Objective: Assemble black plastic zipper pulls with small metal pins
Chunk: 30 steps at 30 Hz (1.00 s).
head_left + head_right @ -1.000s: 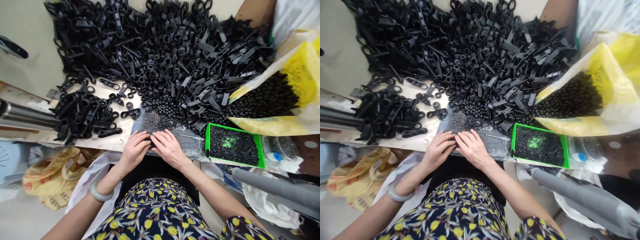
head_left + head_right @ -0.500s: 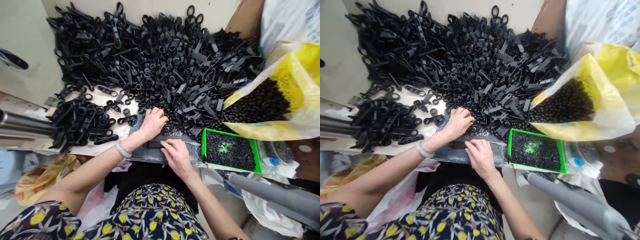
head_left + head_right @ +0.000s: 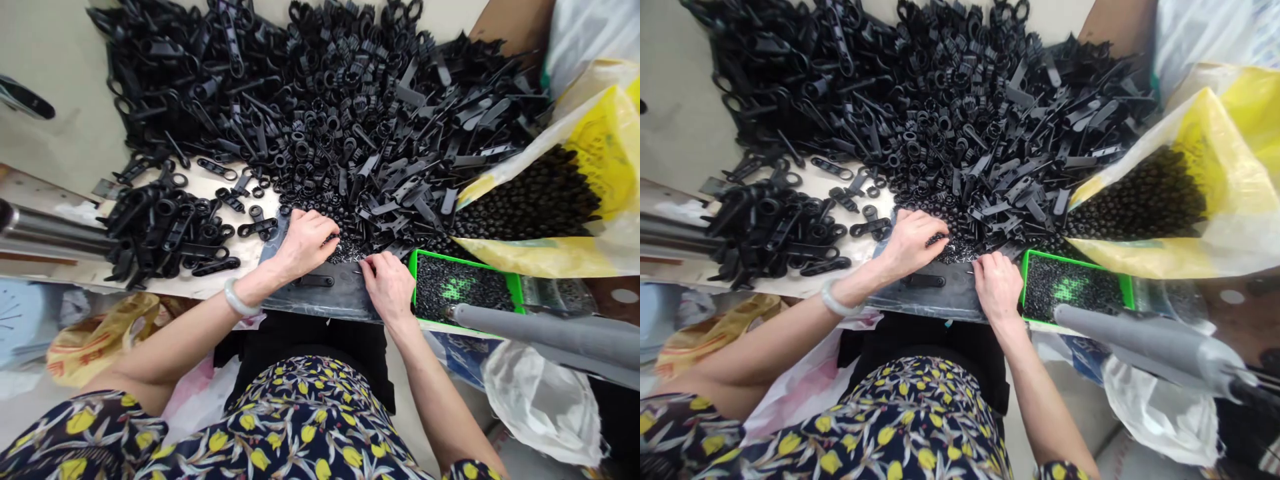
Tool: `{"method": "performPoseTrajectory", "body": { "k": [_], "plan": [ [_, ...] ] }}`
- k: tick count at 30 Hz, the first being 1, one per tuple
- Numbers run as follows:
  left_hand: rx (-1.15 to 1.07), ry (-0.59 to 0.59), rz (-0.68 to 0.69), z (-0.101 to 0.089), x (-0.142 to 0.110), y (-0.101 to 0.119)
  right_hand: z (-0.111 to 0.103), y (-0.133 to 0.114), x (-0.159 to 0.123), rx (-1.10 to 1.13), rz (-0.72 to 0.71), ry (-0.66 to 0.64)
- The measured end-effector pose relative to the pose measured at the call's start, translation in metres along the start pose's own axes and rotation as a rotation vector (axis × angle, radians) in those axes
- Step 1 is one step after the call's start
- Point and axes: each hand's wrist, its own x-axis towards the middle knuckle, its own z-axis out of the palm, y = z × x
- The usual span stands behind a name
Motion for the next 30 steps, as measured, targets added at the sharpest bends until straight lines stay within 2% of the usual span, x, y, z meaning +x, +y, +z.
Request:
{"method": "performPoseTrajectory", "body": {
  "k": [3, 5, 7, 9, 13, 16, 20, 22, 27, 30],
  "plan": [
    [-0.33, 0.065, -0.199, -0.016, -0.036, 0.021, 0.003, 0.0, -0.003, -0.014, -0.026, 0.019],
    [-0.492, 0.089, -0.279, -0.017, -0.062, 0.036, 0.004, 0.0, -0.005, -0.035, -0.05, 0.025],
    [-0.505, 0.131, -0.289, -0.007, -0.082, 0.047, 0.004, -0.001, -0.007, -0.052, -0.068, 0.024],
    [-0.427, 0.182, -0.27, 0.008, -0.093, 0.054, 0.005, -0.001, -0.008, -0.037, -0.058, 0.02],
    [-0.31, 0.224, -0.225, 0.036, -0.099, 0.054, 0.002, -0.004, -0.004, 0.081, 0.026, -0.014],
    [-0.326, 0.252, -0.203, 0.044, -0.101, 0.049, -0.002, -0.006, 0.001, 0.114, -0.03, -0.059],
    [-0.348, 0.296, -0.215, 0.044, -0.103, 0.044, -0.005, -0.003, 0.0, 0.205, -0.193, -0.144],
    [-0.353, 0.314, -0.227, 0.043, -0.102, 0.043, -0.005, 0.002, -0.006, 0.278, -0.211, -0.165],
    [-0.355, 0.322, -0.156, 0.041, -0.101, 0.044, -0.007, 0.014, -0.027, 0.314, -0.058, -0.074],
    [-0.342, 0.312, -0.141, 0.039, -0.103, 0.045, -0.009, 0.015, -0.029, 0.335, -0.019, -0.071]
  ]
}}
